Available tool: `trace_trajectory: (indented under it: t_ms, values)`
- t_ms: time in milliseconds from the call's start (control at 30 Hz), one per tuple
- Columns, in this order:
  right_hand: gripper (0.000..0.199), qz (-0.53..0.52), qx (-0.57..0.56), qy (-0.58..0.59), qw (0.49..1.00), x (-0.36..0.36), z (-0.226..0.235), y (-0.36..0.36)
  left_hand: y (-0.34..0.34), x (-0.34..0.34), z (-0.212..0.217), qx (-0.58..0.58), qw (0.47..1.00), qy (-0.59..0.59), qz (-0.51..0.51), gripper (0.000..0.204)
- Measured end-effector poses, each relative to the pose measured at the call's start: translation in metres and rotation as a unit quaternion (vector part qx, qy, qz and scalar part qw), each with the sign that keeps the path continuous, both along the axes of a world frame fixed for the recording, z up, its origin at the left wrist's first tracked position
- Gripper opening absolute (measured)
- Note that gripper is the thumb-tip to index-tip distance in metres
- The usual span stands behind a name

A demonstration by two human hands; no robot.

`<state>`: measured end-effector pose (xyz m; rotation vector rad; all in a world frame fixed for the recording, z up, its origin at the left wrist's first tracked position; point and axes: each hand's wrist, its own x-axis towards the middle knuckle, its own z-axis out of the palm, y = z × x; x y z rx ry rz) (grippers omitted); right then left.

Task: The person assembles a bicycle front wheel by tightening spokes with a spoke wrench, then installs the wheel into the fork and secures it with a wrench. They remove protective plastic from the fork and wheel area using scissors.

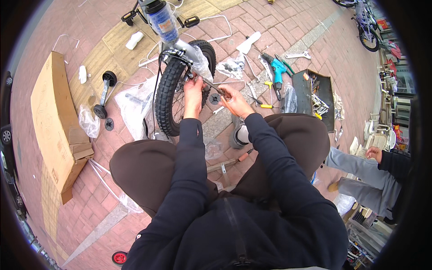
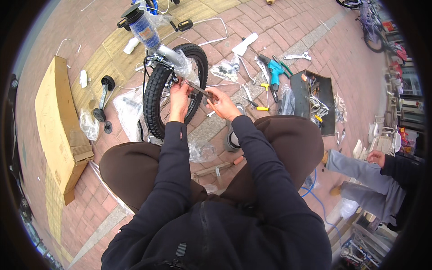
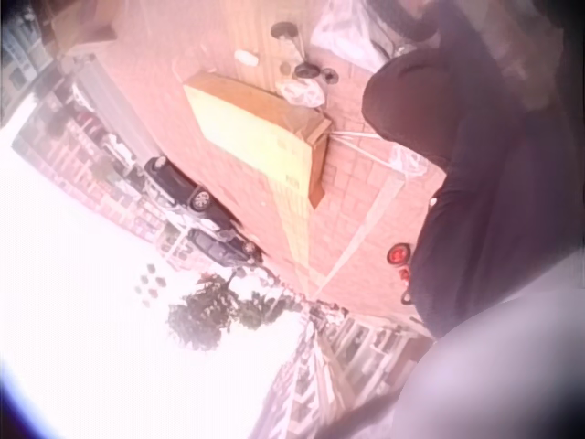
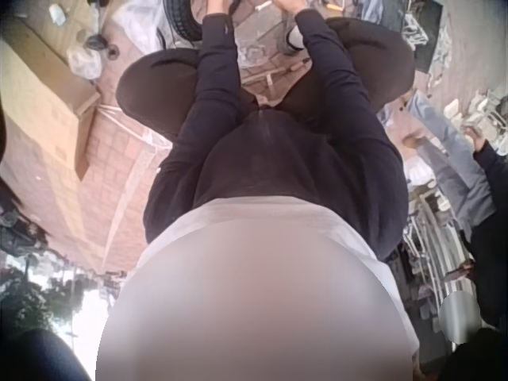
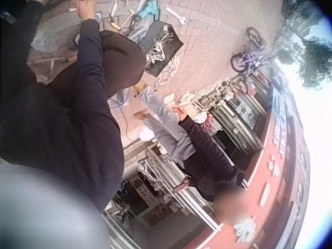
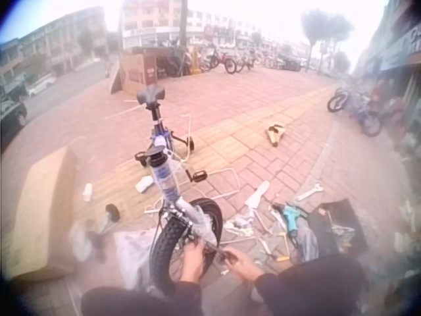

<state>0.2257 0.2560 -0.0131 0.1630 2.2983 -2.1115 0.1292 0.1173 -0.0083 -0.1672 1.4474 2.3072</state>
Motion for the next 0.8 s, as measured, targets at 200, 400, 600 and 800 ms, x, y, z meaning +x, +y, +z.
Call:
trace_trajectory:
  t_ms: [200, 400, 600, 800]
  values:
    - [0.050, 0.030, 0.034, -0.002, 0.999, -0.017, 0.001, 0.016, -0.003, 0.000, 0.003, -0.034, 0.999, -0.007, -0.013, 0.011]
    - [0.047, 0.036, 0.038, 0.029, 0.998, -0.026, 0.000, 0.017, -0.005, 0.001, -0.004, -0.038, 0.999, 0.018, -0.021, 0.012]
    - [0.044, 0.034, 0.055, -0.001, 0.998, -0.029, 0.011, 0.009, -0.004, 0.001, -0.012, -0.035, 0.999, 0.019, -0.019, 0.015]
    - [0.032, -0.035, 0.119, -0.008, 0.992, -0.006, 0.029, -0.007, 0.004, 0.002, -0.010, -0.011, 0.999, 0.040, -0.003, 0.018]
